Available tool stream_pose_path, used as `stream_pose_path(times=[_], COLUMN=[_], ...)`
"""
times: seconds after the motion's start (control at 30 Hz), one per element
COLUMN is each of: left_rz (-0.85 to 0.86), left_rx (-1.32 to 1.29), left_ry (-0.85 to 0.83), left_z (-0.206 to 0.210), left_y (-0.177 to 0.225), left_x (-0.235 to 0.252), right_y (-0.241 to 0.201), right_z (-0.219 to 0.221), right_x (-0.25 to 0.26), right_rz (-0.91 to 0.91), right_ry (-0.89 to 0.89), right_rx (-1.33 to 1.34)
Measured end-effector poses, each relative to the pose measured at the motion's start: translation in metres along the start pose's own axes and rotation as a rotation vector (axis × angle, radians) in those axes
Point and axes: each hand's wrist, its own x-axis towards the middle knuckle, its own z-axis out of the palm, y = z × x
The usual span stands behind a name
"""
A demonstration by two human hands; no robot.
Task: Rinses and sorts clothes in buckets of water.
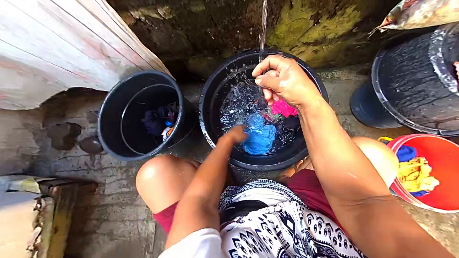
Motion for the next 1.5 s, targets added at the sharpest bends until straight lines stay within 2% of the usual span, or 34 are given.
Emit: stream_pose_path(times=[0.07, 0.13, 0.23, 0.3, 0.37, 0.43, 0.5, 0.57, 0.6, 0.73, 0.83, 0.9, 1.0, 1.07, 1.13, 1.17, 1.23, 1.27, 1.33, 1.43, 1.5], left_rz=[-0.027, -0.068, -0.058, -0.023, 0.084, 0.268, 0.449, 0.542, 0.534, 0.436, 0.460, 0.541, 0.772, 0.880, 0.880, 0.816, 0.526, 0.379, 0.187, 0.059, 0.042], left_rx=[0.073, 0.286, 0.440, 0.321, 0.112, -0.075, -0.154, 0.012, 0.128, 0.311, 0.262, 0.205, -0.006, -0.207, -0.309, -0.323, -0.272, -0.228, -0.107, 0.041, 0.192], left_ry=[-0.078, -0.216, -0.247, -0.158, 0.011, 0.193, 0.356, 0.536, 0.616, 0.836, 0.989, 1.095, 1.178, 1.110, 1.021, 0.976, 0.798, 0.645, 0.334, 0.073, -0.107], left_z=[0.039, 0.065, 0.067, 0.045, 0.010, -0.028, -0.063, -0.098, -0.114, -0.158, -0.182, -0.198, -0.211, -0.207, -0.194, -0.182, -0.148, -0.130, -0.091, -0.017, 0.027], left_y=[0.005, 0.017, 0.028, 0.036, 0.047, 0.064, 0.076, 0.082, 0.080, 0.058, 0.069, 0.087, 0.113, 0.120, 0.118, 0.113, 0.096, 0.084, 0.053, 0.009, -0.011], left_x=[0.013, 0.014, 0.008, -0.003, -0.022, -0.052, -0.077, -0.100, -0.110, -0.138, -0.162, -0.180, -0.196, -0.192, -0.174, -0.159, -0.123, -0.101, -0.050, 0.020, 0.046], right_y=[0.016, 0.058, 0.131, 0.157, 0.178, 0.201, 0.196, 0.170, 0.151, 0.075, 0.040, 0.031, 0.033, 0.046, 0.066, 0.081, 0.119, 0.142, 0.203, 0.259, 0.267], right_z=[0.000, 0.003, 0.001, -0.006, -0.012, -0.003, 0.011, 0.011, 0.005, -0.032, -0.040, -0.035, -0.019, -0.008, -0.002, 0.000, 0.002, 0.007, 0.024, 0.051, 0.063], right_x=[-0.003, -0.011, -0.030, -0.035, -0.034, -0.039, -0.044, -0.037, -0.033, -0.033, -0.035, -0.032, -0.023, -0.015, -0.007, -0.005, -0.004, -0.005, -0.014, -0.037, -0.045], right_rz=[0.100, 0.269, 0.487, 0.574, 0.584, 0.580, 0.585, 0.471, 0.391, 0.004, -0.260, -0.351, -0.462, -0.464, -0.397, -0.328, -0.049, 0.109, 0.282, 0.516, 0.598], right_ry=[0.009, -0.056, -0.152, -0.234, -0.293, -0.280, -0.216, -0.097, -0.040, 0.104, 0.231, 0.282, 0.283, 0.258, 0.224, 0.206, 0.106, 0.022, -0.126, -0.478, -0.700], right_rx=[-0.138, -0.215, -0.346, -0.618, -0.736, -0.636, -0.411, -0.272, -0.261, -0.473, -0.541, -0.371, -0.031, 0.124, 0.071, -0.052, -0.344, -0.456, -0.652, -0.839, -0.900])
